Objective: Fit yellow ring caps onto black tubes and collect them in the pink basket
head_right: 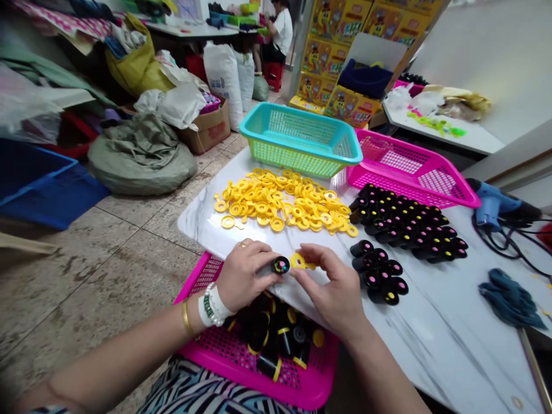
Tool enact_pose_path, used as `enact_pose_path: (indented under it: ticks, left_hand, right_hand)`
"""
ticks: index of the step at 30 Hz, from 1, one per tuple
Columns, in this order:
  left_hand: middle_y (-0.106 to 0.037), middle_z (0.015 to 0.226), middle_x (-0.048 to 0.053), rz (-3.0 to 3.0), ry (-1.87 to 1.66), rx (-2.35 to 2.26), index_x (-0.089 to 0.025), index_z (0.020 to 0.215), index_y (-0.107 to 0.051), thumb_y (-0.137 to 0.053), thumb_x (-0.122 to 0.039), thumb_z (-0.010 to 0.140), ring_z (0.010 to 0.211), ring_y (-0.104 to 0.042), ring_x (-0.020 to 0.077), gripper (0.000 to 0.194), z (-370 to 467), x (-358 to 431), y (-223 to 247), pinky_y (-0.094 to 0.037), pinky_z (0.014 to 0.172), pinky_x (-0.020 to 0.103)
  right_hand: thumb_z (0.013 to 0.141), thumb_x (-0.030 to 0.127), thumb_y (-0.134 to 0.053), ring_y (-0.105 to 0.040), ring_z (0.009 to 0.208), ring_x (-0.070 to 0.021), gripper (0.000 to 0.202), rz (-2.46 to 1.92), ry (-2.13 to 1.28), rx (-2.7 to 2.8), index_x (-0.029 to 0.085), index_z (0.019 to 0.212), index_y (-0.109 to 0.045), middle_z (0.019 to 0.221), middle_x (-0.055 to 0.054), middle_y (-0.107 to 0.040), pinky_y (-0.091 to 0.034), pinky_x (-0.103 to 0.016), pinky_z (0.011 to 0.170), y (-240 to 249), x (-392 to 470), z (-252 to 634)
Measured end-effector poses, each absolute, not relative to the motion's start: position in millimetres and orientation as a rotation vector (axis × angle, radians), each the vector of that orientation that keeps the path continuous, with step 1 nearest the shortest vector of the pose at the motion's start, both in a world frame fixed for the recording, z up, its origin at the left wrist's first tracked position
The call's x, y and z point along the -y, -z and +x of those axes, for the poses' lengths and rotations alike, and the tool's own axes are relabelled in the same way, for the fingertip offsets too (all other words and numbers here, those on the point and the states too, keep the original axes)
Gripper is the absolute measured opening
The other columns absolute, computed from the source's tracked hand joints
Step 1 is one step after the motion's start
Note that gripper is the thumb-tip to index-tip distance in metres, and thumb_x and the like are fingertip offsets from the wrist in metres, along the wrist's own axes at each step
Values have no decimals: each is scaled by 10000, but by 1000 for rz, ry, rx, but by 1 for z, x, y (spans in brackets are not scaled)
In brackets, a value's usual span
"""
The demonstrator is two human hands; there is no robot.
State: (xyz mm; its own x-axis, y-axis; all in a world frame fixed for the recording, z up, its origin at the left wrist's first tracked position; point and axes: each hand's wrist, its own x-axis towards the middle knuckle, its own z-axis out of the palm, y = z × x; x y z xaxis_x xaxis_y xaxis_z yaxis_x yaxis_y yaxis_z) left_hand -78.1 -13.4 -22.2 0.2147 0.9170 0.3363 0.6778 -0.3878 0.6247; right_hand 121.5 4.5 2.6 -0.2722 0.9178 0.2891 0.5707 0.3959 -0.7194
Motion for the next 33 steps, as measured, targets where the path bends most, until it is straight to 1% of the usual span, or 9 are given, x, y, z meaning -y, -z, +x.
enact_pose_path:
  ticks: [6,9,14,19,22,25,27,30,33]
  left_hand:
    - [-638,958,60,2200,-918,-1536,-198,1003,-699,-655,-395,853,922,-540,229,251,-76,13,22,-421,840,380]
    - [-634,967,56,2208,-902,-1512,-201,1025,-695,-674,-397,838,923,-535,228,271,-77,13,21,-424,835,376]
    - [-631,986,60,2222,-875,-1514,-204,1033,-691,-646,-421,856,932,-528,230,284,-78,12,22,-420,837,374]
    - [-628,873,64,2263,-770,-1532,-202,1029,-688,-583,-464,886,863,-540,238,316,-77,13,21,-426,794,384]
    - [-635,829,66,2245,-687,-1517,-175,1026,-686,-588,-389,886,839,-564,236,273,-81,14,10,-437,781,377]
    - [-625,725,19,1997,-655,-1381,-180,1038,-686,-536,-238,883,720,-581,175,224,-87,12,-7,-438,668,293]
    - [-604,652,-16,1716,-646,-1255,-188,1036,-686,-503,-258,894,605,-558,125,241,-89,7,-15,-407,566,235]
    - [-594,621,-28,1379,-683,-1182,-146,947,-658,-564,-348,862,503,-520,88,238,-85,-1,-15,-383,478,197]
    - [-533,537,-60,1222,-711,-1165,-145,886,-598,-570,-322,850,423,-480,72,182,-78,-6,-9,-366,430,178]
  right_hand:
    - [868,251,-649,-679,894,-202,187,-1060,-561,2187,214,1049,-676,999,-72,-713,-562,-333,804,-17,-5,105]
    - [866,227,-653,-678,941,-208,199,-1020,-487,2220,224,1061,-692,1027,-79,-709,-563,-338,832,-17,-6,104]
    - [875,246,-644,-686,928,-212,183,-1018,-473,2242,230,1046,-706,1007,-81,-712,-574,-341,814,-18,-7,103]
    - [884,239,-636,-678,920,-206,167,-978,-447,2292,221,1039,-697,996,-82,-705,-568,-333,810,-19,-8,102]
    - [911,235,-596,-670,931,-202,176,-1013,-494,2321,219,1069,-671,1011,-83,-691,-559,-332,822,-20,-6,101]
    - [930,241,-564,-663,916,-193,182,-1056,-555,2318,212,1088,-649,989,-79,-673,-549,-316,804,-23,-5,100]
    - [929,253,-566,-659,874,-184,172,-1066,-601,2317,210,1074,-649,944,-66,-662,-542,-299,762,-25,-6,99]
    - [917,268,-588,-651,837,-178,158,-1095,-637,2306,222,1056,-648,913,-53,-651,-532,-288,728,-25,-7,99]
    - [897,261,-619,-644,807,-173,141,-1132,-641,2218,221,1030,-647,887,-44,-635,-526,-283,714,-19,-6,97]
